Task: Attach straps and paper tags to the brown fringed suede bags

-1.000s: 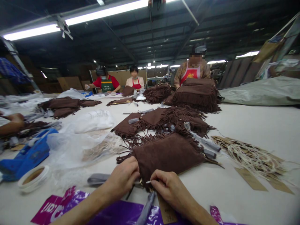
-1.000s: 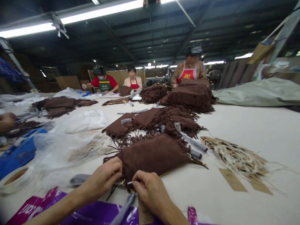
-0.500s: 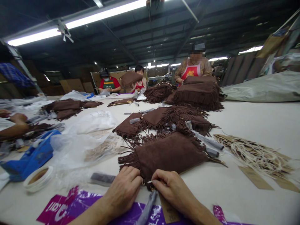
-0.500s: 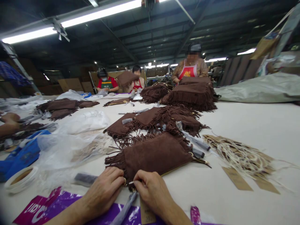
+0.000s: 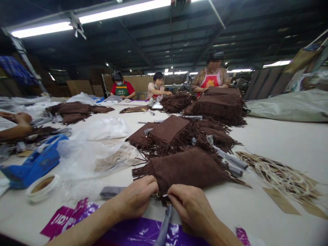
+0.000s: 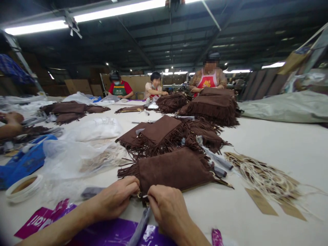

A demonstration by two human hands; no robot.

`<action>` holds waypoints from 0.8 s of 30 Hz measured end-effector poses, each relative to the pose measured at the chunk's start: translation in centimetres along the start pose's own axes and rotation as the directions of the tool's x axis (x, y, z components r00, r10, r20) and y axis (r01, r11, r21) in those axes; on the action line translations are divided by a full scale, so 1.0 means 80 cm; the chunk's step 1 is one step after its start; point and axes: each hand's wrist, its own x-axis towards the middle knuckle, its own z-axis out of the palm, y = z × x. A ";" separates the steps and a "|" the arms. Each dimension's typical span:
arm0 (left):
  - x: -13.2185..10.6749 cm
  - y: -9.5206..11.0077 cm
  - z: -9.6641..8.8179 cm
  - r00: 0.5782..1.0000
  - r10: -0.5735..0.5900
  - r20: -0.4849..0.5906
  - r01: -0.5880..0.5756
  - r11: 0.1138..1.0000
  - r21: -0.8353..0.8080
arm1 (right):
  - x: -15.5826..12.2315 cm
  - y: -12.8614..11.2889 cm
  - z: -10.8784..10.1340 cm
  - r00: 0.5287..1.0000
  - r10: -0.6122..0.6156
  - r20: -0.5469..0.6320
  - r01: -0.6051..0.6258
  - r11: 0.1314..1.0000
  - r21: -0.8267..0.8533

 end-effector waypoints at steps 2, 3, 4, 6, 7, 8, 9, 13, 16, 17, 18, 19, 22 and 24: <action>0.000 -0.003 0.000 0.999 0.025 -0.041 -0.026 1.000 -0.014 | 0.005 -0.005 -0.003 0.999 -0.032 0.035 0.036 0.994 -0.104; 0.001 -0.004 0.000 0.997 0.038 -0.061 -0.040 0.999 -0.023 | 0.008 -0.007 -0.005 0.998 -0.043 0.056 0.051 0.987 -0.151; 0.001 -0.005 0.001 0.996 0.050 -0.079 -0.052 0.998 -0.033 | 0.012 -0.009 -0.006 0.996 -0.047 0.077 0.061 0.979 -0.194; 0.001 -0.007 0.003 0.993 0.063 -0.104 -0.069 0.996 -0.052 | 0.018 -0.012 -0.009 0.993 -0.047 0.113 0.076 0.961 -0.266; 0.002 -0.008 0.005 0.992 0.064 -0.113 -0.071 0.996 -0.059 | 0.021 -0.014 -0.010 0.990 -0.047 0.131 0.083 0.953 -0.292; 0.002 -0.010 0.006 0.991 0.064 -0.120 -0.072 0.995 -0.065 | 0.024 -0.015 -0.011 0.987 -0.048 0.150 0.094 0.945 -0.312; 0.002 -0.011 0.008 0.990 0.062 -0.126 -0.071 0.995 -0.068 | 0.026 -0.017 -0.013 0.984 -0.050 0.169 0.104 0.939 -0.328; 0.005 -0.015 0.011 0.989 0.054 -0.141 -0.065 0.995 -0.073 | 0.034 -0.023 -0.018 0.966 -0.039 0.254 0.138 0.913 -0.385; 0.006 -0.016 0.009 0.988 0.047 -0.147 -0.061 0.994 -0.094 | 0.039 -0.027 -0.020 0.956 -0.041 0.292 0.162 0.901 -0.402; 0.006 -0.016 0.009 0.988 0.042 -0.147 -0.058 0.993 -0.104 | 0.040 -0.027 -0.020 0.954 -0.047 0.296 0.169 0.901 -0.400; 0.006 -0.015 0.008 0.988 0.038 -0.149 -0.055 0.992 -0.113 | 0.042 -0.028 -0.020 0.953 -0.054 0.298 0.175 0.902 -0.395; 0.005 -0.015 0.007 0.988 0.035 -0.151 -0.053 0.991 -0.119 | 0.043 -0.029 -0.019 0.952 -0.058 0.299 0.178 0.902 -0.392; 0.005 -0.014 0.007 0.987 0.035 -0.158 -0.057 0.989 -0.134 | 0.045 -0.031 -0.018 0.951 -0.057 0.303 0.175 0.909 -0.379; 0.005 -0.014 0.007 0.986 0.039 -0.161 -0.063 0.987 -0.149 | 0.045 -0.032 -0.018 0.949 -0.042 0.312 0.162 0.916 -0.368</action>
